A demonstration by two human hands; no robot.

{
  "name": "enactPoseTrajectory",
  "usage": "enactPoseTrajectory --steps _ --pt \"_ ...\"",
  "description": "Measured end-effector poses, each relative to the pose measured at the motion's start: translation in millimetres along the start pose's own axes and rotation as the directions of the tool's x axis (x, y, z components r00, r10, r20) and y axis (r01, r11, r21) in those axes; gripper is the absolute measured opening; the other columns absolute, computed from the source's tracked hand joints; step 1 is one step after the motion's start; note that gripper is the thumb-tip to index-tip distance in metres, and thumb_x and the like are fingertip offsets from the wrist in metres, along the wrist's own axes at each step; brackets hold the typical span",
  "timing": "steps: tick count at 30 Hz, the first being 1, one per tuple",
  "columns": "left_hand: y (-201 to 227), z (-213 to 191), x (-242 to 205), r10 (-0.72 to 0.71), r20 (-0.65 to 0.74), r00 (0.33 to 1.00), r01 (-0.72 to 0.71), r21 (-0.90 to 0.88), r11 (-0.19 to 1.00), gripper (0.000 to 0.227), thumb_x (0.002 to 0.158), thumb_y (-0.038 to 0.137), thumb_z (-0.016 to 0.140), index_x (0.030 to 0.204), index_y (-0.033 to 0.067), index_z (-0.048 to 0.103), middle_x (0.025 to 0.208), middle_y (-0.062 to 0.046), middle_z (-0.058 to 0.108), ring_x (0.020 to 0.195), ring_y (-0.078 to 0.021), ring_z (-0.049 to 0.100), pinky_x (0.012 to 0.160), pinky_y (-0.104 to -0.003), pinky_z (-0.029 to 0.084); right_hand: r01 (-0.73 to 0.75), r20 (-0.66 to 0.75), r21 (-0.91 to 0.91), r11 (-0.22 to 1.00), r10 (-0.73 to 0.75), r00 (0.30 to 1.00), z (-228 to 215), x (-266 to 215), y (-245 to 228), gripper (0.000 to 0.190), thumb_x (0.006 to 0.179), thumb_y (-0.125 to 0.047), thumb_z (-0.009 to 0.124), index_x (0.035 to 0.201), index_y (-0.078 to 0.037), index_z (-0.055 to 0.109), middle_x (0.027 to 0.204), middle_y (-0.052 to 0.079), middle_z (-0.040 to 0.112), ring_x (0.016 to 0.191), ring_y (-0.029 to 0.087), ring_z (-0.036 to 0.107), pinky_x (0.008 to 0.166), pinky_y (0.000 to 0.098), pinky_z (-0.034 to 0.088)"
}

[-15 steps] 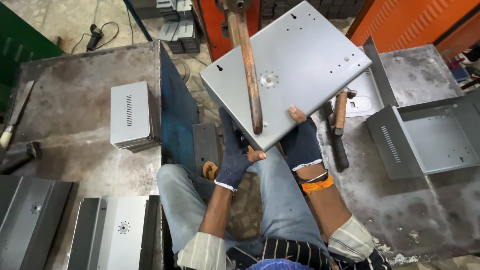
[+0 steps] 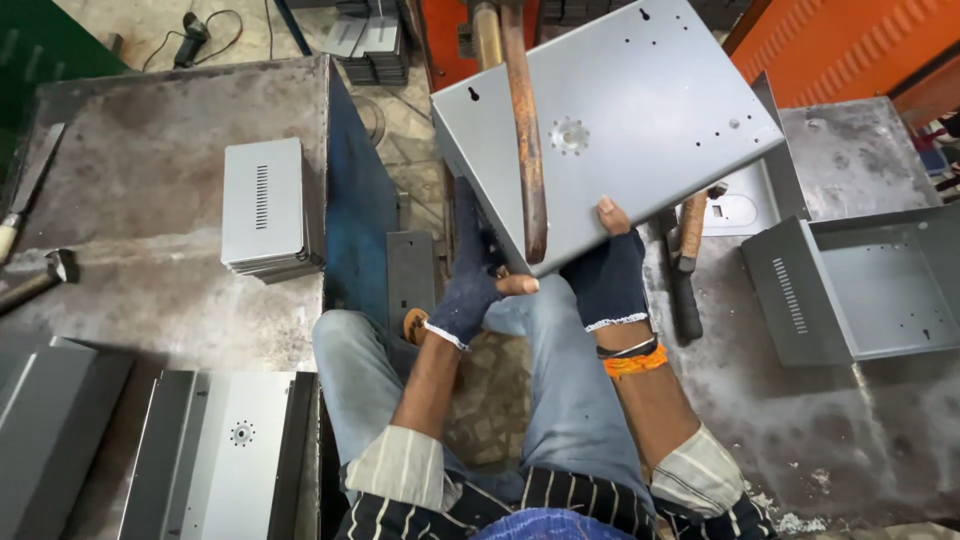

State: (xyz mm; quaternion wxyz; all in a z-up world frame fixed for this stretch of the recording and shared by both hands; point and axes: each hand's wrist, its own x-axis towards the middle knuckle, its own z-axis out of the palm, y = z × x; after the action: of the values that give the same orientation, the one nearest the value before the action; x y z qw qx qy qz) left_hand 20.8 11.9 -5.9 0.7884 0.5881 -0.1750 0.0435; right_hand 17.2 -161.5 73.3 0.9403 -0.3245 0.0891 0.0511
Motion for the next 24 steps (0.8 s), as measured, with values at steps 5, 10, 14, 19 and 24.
enactPoseTrajectory --steps 5,10,14,19,24 --pt "-4 -5 0 -0.028 -0.001 1.0 0.028 0.07 0.997 0.163 0.056 0.038 0.101 0.169 0.0171 -0.014 0.177 -0.019 0.018 0.161 -0.0338 0.029 0.127 -0.046 0.038 0.034 -0.005 0.043 0.998 -0.034 0.999 -15 9 10 0.046 0.088 -0.029 0.07 0.126 -0.007 0.057 0.123 0.009 0.062 0.115 0.026 0.062 0.102 0.0455 0.051" --pt "-6 -7 -2 0.008 0.021 1.0 -0.009 0.071 0.997 0.161 0.059 0.04 0.101 0.169 0.0185 -0.015 0.178 -0.017 0.014 0.162 -0.0338 0.027 0.127 -0.047 0.038 0.112 -0.021 0.014 0.994 -0.112 0.994 -31 14 16 0.042 0.092 -0.025 0.07 0.126 -0.004 0.058 0.123 0.009 0.062 0.115 0.024 0.061 0.104 0.0417 0.05" --pt "7 -3 -4 -0.099 0.028 0.995 0.099 -0.024 0.995 0.161 0.06 0.044 0.101 0.166 0.0218 -0.018 0.176 -0.016 0.016 0.157 -0.0345 0.032 0.121 -0.049 0.043 0.127 -0.054 -0.013 0.992 -0.128 0.99 -25 10 15 0.041 0.091 -0.022 0.069 0.127 -0.004 0.059 0.122 0.007 0.064 0.113 0.022 0.061 0.102 0.039 0.051" --pt "-6 -5 -4 -0.053 0.027 0.998 0.054 -0.026 0.998 0.162 0.057 0.039 0.101 0.169 0.0231 -0.014 0.179 -0.015 0.01 0.161 -0.0335 0.027 0.123 -0.05 0.042 0.164 -0.06 -0.057 0.985 -0.168 0.984 -27 12 19 0.043 0.091 -0.022 0.068 0.13 -0.004 0.059 0.123 0.007 0.065 0.113 0.022 0.062 0.101 0.0387 0.05" --pt "-22 -6 -9 0.071 -0.01 0.997 -0.068 0.206 0.976 0.161 0.057 0.033 0.101 0.172 0.0229 -0.012 0.181 -0.015 0.008 0.163 -0.0342 0.026 0.128 -0.05 0.037 0.16 -0.087 -0.039 0.986 -0.163 0.983 -19 3 13 0.047 0.091 -0.021 0.068 0.133 -0.005 0.056 0.125 0.006 0.064 0.116 0.022 0.062 0.104 0.0382 0.05"
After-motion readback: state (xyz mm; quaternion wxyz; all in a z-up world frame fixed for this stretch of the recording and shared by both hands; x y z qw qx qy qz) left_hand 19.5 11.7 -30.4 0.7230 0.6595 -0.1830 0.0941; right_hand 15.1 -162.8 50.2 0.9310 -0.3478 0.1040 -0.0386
